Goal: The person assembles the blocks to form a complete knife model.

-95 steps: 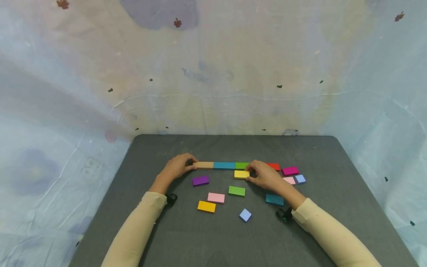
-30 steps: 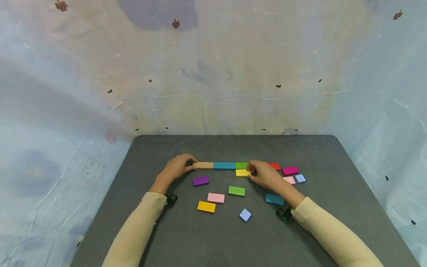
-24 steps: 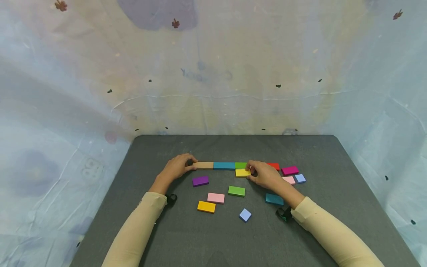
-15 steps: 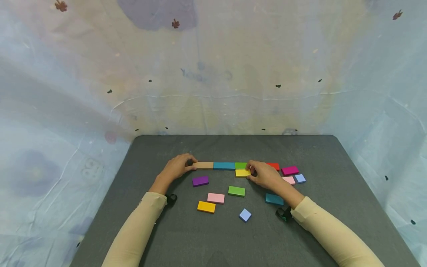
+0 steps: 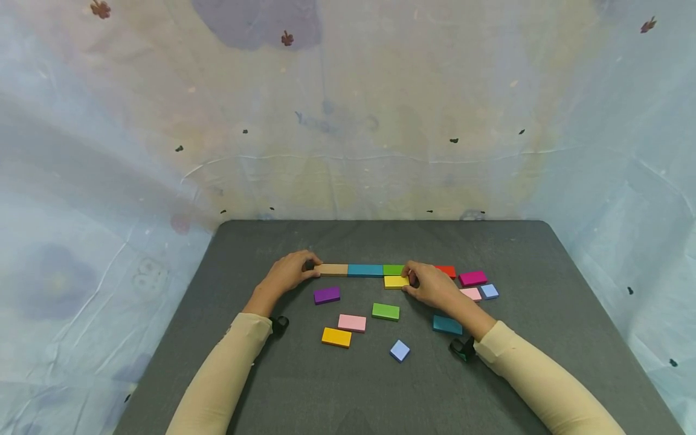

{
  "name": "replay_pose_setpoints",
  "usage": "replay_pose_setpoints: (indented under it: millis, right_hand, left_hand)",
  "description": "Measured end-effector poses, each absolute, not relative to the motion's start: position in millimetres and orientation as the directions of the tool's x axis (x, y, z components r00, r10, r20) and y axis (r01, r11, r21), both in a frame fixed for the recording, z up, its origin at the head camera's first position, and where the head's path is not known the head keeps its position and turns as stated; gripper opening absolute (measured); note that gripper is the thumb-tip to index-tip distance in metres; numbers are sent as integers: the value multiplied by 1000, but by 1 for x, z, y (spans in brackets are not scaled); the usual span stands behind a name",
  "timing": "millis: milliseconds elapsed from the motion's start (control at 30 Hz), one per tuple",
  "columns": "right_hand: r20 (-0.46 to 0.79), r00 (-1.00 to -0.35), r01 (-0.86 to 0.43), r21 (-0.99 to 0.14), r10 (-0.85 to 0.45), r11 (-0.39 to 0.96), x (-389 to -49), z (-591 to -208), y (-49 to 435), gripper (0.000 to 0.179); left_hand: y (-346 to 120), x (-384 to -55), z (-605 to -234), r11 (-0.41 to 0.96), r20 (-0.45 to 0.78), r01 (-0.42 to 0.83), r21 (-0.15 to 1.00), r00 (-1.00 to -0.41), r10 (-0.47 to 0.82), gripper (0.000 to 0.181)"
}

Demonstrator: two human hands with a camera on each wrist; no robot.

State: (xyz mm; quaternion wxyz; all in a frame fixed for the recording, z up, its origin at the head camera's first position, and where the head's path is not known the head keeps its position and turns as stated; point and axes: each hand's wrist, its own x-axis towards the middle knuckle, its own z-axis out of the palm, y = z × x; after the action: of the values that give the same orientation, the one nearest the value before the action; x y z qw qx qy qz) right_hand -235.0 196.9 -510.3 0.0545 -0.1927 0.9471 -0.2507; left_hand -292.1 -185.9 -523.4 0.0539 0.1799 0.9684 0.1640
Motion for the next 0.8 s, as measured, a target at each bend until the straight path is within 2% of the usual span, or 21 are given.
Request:
replay_pose_setpoints:
  millis: [800]
  right_hand:
    - [-7, -930, -318, -489, -368, 812, -233, -509, 197, 22]
  left_hand:
    - [-186, -293, -525, 881, -45, 332, 337, -929, 367, 32]
